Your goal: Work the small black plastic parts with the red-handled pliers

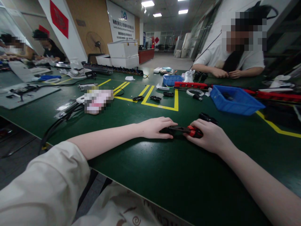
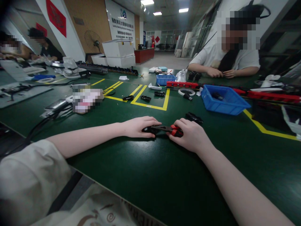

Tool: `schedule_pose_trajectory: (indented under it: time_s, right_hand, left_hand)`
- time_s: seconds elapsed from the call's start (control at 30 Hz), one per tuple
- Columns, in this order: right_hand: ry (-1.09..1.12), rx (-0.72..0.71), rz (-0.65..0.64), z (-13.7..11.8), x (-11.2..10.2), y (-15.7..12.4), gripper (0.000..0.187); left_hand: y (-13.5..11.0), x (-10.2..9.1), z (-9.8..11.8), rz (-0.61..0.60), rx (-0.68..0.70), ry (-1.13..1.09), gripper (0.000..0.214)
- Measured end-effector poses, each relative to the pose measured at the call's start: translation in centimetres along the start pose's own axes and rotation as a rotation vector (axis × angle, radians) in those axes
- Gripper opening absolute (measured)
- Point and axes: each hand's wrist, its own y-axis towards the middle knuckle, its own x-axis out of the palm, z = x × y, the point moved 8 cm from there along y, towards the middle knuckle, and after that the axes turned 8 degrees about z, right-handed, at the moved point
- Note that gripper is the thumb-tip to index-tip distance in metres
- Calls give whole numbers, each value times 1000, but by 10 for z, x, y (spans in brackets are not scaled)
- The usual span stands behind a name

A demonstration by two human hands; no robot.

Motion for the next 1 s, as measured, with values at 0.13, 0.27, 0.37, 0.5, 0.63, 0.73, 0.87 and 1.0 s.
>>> schedule_pose_trajectory:
  time_s: [0.13, 0.27, 0.37, 0.5, 0.63, 0.73, 0.87, 1.0]
  right_hand:
    - [-10, -14, 0, 0, 0, 0, 30]
    - [-27, -14, -1, 1, 1, -1, 31]
    - [-25, -4, 3, 1, 1, -1, 32]
    - [-11, 4, 11, 2, 1, -1, 33]
    - [-3, 11, 20, 2, 1, -1, 34]
    - [-1, 22, 23, 3, 0, -1, 33]
    - [-1, 24, -7, 1, 1, -1, 31]
    - [-18, 7, -30, 0, 2, -1, 30]
  left_hand:
    - [0, 1, -1, 2, -9, 12, 49]
    - [0, 0, -1, 17, -5, -3, 49]
    - [0, -1, 0, 25, -1, -12, 49]
    - [0, 0, 0, 21, 2, 0, 49]
    - [0, 0, 1, 21, 18, -4, 49]
    - [0, -1, 1, 16, 14, -9, 49]
    - [0, 0, 1, 7, 5, 2, 48]
    - [0, 1, 1, 6, 7, 10, 47]
